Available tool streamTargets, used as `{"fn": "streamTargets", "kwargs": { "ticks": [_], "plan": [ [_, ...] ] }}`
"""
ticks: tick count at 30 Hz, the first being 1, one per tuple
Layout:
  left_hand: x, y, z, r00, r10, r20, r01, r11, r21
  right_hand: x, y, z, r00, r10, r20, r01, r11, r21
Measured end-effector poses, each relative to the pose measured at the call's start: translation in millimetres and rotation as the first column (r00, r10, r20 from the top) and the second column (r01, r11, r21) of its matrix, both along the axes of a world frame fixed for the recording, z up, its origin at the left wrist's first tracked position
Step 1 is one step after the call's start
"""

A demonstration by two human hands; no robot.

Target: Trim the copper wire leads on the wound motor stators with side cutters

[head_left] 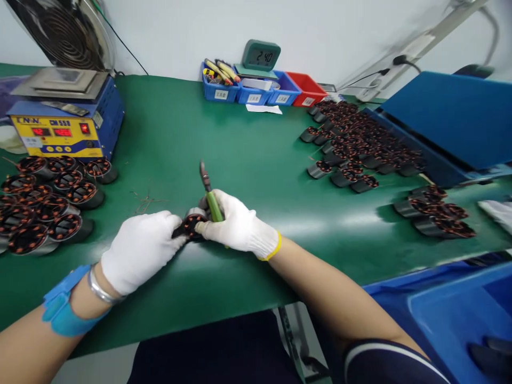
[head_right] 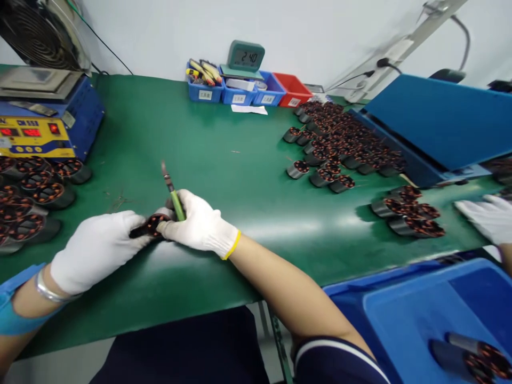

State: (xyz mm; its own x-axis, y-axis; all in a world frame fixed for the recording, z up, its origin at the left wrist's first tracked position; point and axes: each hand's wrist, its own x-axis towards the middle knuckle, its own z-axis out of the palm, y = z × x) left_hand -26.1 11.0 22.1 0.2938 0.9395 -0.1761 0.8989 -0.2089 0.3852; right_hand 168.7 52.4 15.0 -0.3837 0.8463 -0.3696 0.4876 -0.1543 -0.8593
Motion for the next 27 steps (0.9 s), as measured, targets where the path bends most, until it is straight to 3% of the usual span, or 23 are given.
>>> {"fn": "streamTargets", "kwargs": {
  "ticks": [2, 3, 5, 6, 7, 9, 12, 15, 17, 19, 22, 24, 27],
  "plan": [
    [-12, 1, 12.8, 0.971, 0.014, 0.237, 0.034, 0.979, -0.199, 1, 1, -1.7, 0.995, -0.082, -0.065, 0.080, 0.996, -0.031],
    [-19, 3, 18.1, 0.919, 0.037, 0.392, 0.078, 0.959, -0.273, 2, 2, -1.6, 0.990, -0.115, -0.081, 0.112, 0.993, -0.040],
    [-30, 5, 23.8, 0.768, 0.128, 0.628, 0.045, 0.967, -0.252, 2, 3, -0.3, 0.982, -0.159, -0.102, 0.154, 0.987, -0.047],
    [-33, 7, 23.5, 0.714, 0.162, 0.681, -0.053, 0.982, -0.178, 2, 3, 0.4, 0.980, -0.164, -0.109, 0.159, 0.986, -0.049],
    [-33, 8, 21.4, 0.700, 0.184, 0.690, -0.165, 0.982, -0.095, 2, 3, 0.7, 0.980, -0.159, -0.118, 0.154, 0.987, -0.052],
    [-24, 9, 13.6, 0.796, 0.185, 0.577, -0.238, 0.971, 0.018, 1, 0, -0.4, 0.981, -0.132, -0.145, 0.127, 0.991, -0.046],
    [-4, 8, 3.9, 0.956, 0.084, 0.282, -0.088, 0.996, 0.003, -2, -4, -4.8, 0.988, -0.083, -0.127, 0.088, 0.996, 0.034],
    [2, 6, 5.1, 0.992, 0.051, 0.119, -0.048, 0.998, -0.029, -3, -6, -6.8, 0.996, -0.054, -0.076, 0.060, 0.995, 0.081],
    [-4, 5, 10.0, 0.986, 0.058, 0.156, -0.042, 0.994, -0.103, -2, -5, -5.6, 0.994, -0.067, -0.084, 0.074, 0.994, 0.075],
    [-11, 5, 14.3, 0.946, 0.078, 0.315, -0.021, 0.984, -0.179, -1, -5, -3.6, 0.991, -0.091, -0.103, 0.097, 0.994, 0.058],
    [-14, 6, 14.1, 0.845, 0.181, 0.503, -0.136, 0.983, -0.126, 0, -4, -2.6, 0.987, -0.107, -0.120, 0.112, 0.993, 0.035],
    [-10, 7, 9.9, 0.866, 0.215, 0.452, -0.208, 0.976, -0.065, -1, -5, -3.8, 0.985, -0.108, -0.133, 0.117, 0.992, 0.058],
    [-2, 4, 5.1, 0.923, 0.131, 0.361, -0.084, 0.986, -0.144, -2, -4, -6.0, 0.978, -0.108, -0.178, 0.122, 0.990, 0.068]
  ]
}}
